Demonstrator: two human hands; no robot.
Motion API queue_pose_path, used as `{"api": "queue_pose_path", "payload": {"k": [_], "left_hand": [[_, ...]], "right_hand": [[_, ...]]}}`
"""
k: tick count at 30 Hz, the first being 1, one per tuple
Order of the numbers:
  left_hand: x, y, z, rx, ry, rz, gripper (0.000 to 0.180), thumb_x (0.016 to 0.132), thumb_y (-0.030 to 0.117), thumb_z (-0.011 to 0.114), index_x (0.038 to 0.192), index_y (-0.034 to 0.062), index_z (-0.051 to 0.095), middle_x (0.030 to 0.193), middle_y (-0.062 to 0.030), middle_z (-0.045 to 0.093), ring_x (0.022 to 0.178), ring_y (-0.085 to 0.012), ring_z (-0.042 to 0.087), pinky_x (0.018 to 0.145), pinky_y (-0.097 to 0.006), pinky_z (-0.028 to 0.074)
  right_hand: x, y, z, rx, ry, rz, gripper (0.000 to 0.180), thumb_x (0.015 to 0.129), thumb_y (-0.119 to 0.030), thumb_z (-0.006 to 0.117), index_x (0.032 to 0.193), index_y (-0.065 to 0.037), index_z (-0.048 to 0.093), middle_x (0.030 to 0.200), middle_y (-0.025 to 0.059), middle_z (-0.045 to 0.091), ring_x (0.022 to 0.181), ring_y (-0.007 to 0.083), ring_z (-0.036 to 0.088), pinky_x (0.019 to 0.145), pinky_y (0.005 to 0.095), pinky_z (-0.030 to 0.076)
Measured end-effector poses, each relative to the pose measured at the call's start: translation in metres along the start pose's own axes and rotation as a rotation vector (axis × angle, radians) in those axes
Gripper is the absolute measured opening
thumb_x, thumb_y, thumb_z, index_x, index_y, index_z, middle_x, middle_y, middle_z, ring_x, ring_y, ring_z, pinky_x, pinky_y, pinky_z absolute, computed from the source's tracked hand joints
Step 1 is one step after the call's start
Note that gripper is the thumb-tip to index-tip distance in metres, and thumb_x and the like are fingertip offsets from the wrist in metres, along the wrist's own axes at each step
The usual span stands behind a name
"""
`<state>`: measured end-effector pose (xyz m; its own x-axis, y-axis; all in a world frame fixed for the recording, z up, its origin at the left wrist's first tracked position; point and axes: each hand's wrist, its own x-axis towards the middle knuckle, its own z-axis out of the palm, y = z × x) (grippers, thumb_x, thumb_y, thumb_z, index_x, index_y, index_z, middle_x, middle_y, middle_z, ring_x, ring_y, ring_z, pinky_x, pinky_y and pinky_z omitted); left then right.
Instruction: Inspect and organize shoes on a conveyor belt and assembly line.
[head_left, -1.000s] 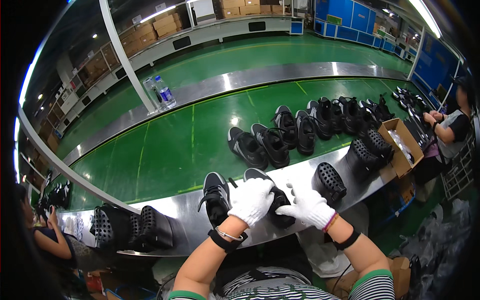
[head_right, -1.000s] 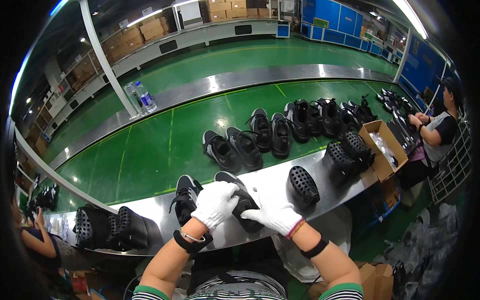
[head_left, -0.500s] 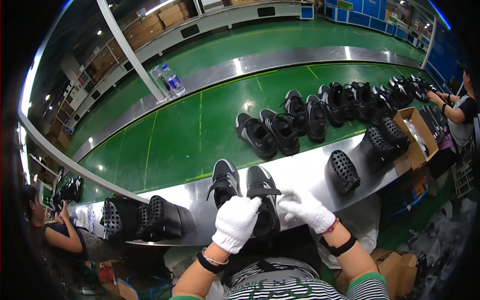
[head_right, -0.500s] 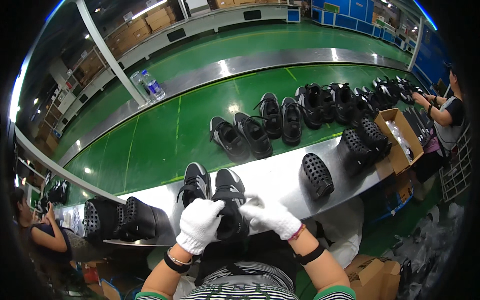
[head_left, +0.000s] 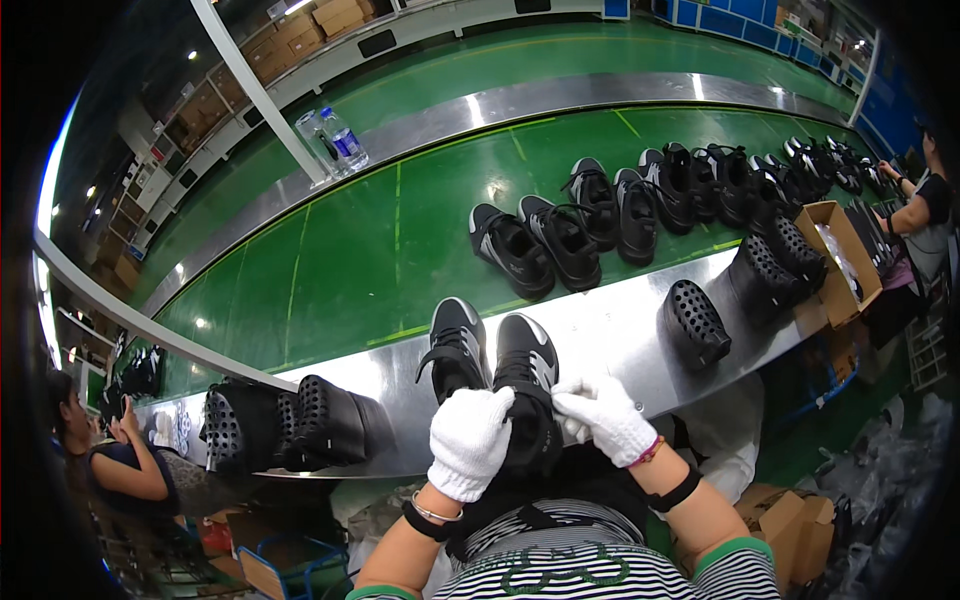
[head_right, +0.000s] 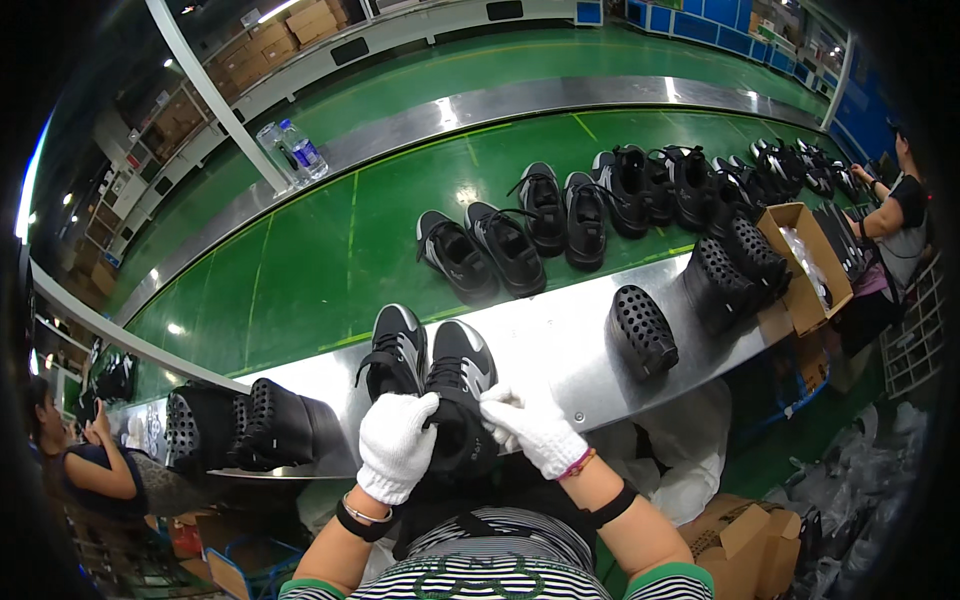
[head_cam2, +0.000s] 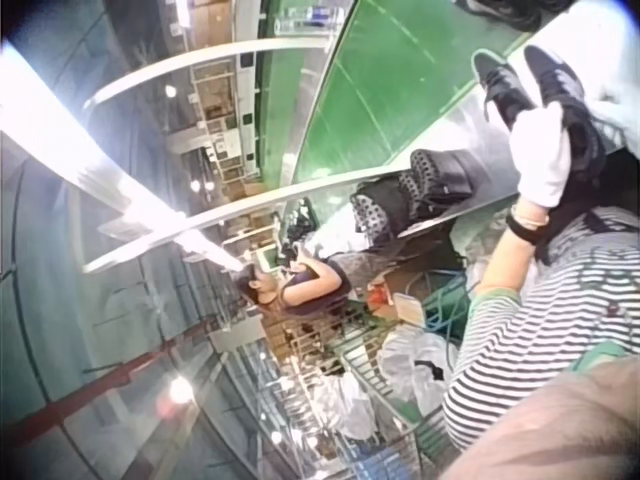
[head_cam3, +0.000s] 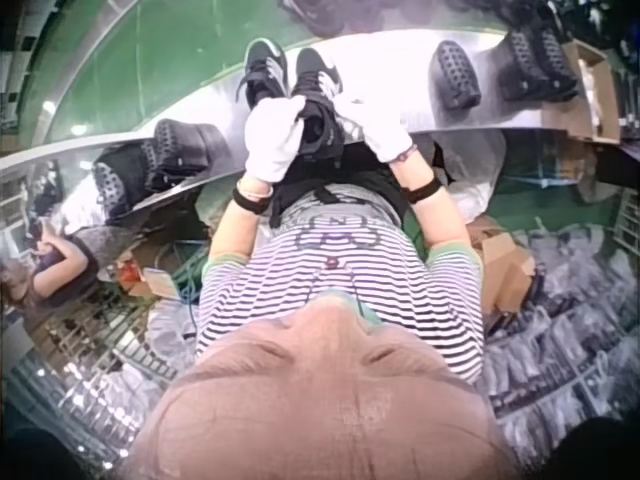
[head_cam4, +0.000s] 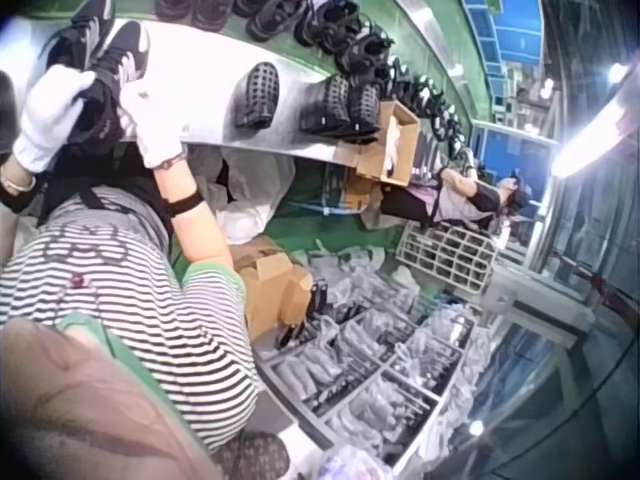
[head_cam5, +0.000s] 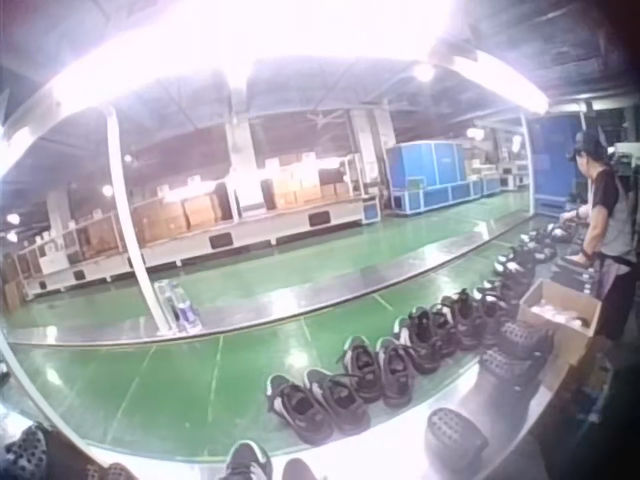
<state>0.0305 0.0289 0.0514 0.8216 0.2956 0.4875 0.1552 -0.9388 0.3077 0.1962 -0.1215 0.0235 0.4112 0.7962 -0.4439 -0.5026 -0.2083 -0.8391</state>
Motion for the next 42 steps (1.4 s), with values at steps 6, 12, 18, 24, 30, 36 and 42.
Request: {"api": "queue_pose_path", "payload": {"k": [6,12,18,24,30,36,42], "left_hand": [[0.006,0.001,-0.006,0.006,0.008,0.015,0.044,0.065,-0.002,0.075,0.108,0.0070,0.069,0.086,-0.0098,0.068,0.081,-0.0319,0.065,0.072,-0.042,0.053],[0.008,0.011,0.011,0.048,0.050,0.054,0.028,0.074,0.008,0.073,0.101,0.0099,0.068,0.075,-0.0071,0.062,0.069,-0.0286,0.061,0.062,-0.042,0.050],[0.026,0.012,0.017,0.055,0.095,0.019,0.011,0.086,0.010,0.063,0.095,0.0048,0.064,0.075,-0.0096,0.059,0.070,-0.0260,0.062,0.059,-0.040,0.052],[-0.007,0.001,-0.039,-0.082,0.349,0.098,0.038,0.082,0.004,0.072,0.119,-0.0023,0.066,0.092,-0.0102,0.066,0.083,-0.0270,0.066,0.079,-0.040,0.054],[-0.097,-0.079,-0.112,0.461,0.587,-0.496,0.076,0.077,0.011,0.085,0.142,-0.0056,0.049,0.137,-0.0241,0.055,0.124,-0.0429,0.054,0.110,-0.051,0.043],[-0.142,-0.111,-0.107,0.358,0.437,-0.744,0.086,0.074,0.019,0.085,0.146,-0.0069,0.045,0.137,-0.0301,0.054,0.125,-0.0475,0.054,0.109,-0.053,0.045],[-0.156,-0.117,-0.108,0.289,0.446,-0.701,0.072,0.078,0.008,0.076,0.144,-0.0055,0.049,0.133,-0.0282,0.058,0.121,-0.0465,0.056,0.105,-0.053,0.047]], "right_hand": [[-0.015,0.001,0.004,-0.438,0.055,0.119,0.033,0.093,-0.026,0.076,0.112,-0.001,0.064,0.096,0.0108,0.072,0.077,0.0159,0.070,0.065,0.0278,0.056],[-0.011,0.001,0.031,-1.118,0.189,-0.523,0.058,0.082,-0.019,0.078,0.134,-0.005,0.058,0.118,0.0231,0.068,0.104,0.0404,0.069,0.092,0.0463,0.056],[0.040,-0.005,0.028,-1.169,0.179,-0.809,0.037,0.081,-0.002,0.068,0.117,-0.003,0.065,0.108,0.0255,0.067,0.102,0.0472,0.065,0.089,0.0527,0.053],[0.020,-0.062,0.034,-1.568,0.083,-0.448,0.040,0.084,-0.009,0.071,0.123,-0.006,0.062,0.108,0.0211,0.067,0.105,0.0432,0.066,0.088,0.0472,0.055],[-0.001,-0.066,0.146,-1.031,-0.116,-1.134,0.032,0.077,0.005,0.070,0.108,-0.002,0.069,0.095,0.0158,0.066,0.089,0.0344,0.067,0.079,0.0410,0.054],[0.059,0.002,0.288,-0.989,-0.454,-0.906,0.029,0.087,-0.025,0.073,0.110,-0.008,0.069,0.096,0.0191,0.067,0.088,0.0378,0.069,0.079,0.0477,0.057],[0.086,0.003,0.330,-1.229,-0.513,-0.756,0.031,0.082,-0.023,0.070,0.106,-0.003,0.068,0.097,0.0227,0.066,0.092,0.0423,0.069,0.080,0.0491,0.056]]}}
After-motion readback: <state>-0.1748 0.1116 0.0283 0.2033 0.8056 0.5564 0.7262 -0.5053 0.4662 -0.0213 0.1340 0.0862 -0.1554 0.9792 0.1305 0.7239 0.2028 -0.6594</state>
